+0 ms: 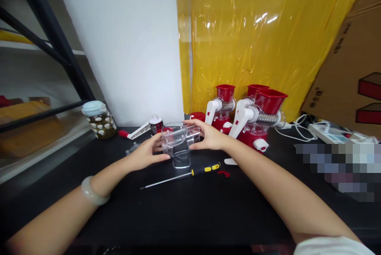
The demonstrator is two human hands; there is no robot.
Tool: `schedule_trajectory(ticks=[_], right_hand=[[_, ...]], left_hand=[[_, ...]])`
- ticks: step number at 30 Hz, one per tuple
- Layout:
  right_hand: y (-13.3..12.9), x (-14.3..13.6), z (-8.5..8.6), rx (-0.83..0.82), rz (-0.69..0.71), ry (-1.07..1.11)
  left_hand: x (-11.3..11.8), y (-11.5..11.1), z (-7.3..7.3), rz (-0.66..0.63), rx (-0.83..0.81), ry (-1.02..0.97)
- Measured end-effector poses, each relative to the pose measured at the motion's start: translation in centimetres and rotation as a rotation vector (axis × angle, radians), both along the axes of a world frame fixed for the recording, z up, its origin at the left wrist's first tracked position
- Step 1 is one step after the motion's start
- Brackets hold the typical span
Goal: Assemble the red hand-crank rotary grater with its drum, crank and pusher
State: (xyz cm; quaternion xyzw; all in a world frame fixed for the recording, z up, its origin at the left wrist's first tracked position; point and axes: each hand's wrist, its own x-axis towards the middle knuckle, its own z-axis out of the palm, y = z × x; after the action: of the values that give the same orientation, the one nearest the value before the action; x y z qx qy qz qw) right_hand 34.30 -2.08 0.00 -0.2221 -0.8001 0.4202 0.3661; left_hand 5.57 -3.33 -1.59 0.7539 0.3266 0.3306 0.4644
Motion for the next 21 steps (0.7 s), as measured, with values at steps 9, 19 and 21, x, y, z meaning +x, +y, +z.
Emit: schedule_trajectory(ticks=[9,19,21], right_hand=[[-0.2,0.6,-0.7,0.079,-0.135,0.031],[-0.2,0.1,-1.5,0.272,-0.586,0.304],[-0.2,0.0,-1.6,0.292,-0.611,0.289]], left_hand=[[-3.1,2.2,0.7,0.055,0.288,0.065],[-7.5,5.2,1.8,0.538,0.663,0.344],[-6.9,5.0,1.1,0.448,0.721,0.434]])
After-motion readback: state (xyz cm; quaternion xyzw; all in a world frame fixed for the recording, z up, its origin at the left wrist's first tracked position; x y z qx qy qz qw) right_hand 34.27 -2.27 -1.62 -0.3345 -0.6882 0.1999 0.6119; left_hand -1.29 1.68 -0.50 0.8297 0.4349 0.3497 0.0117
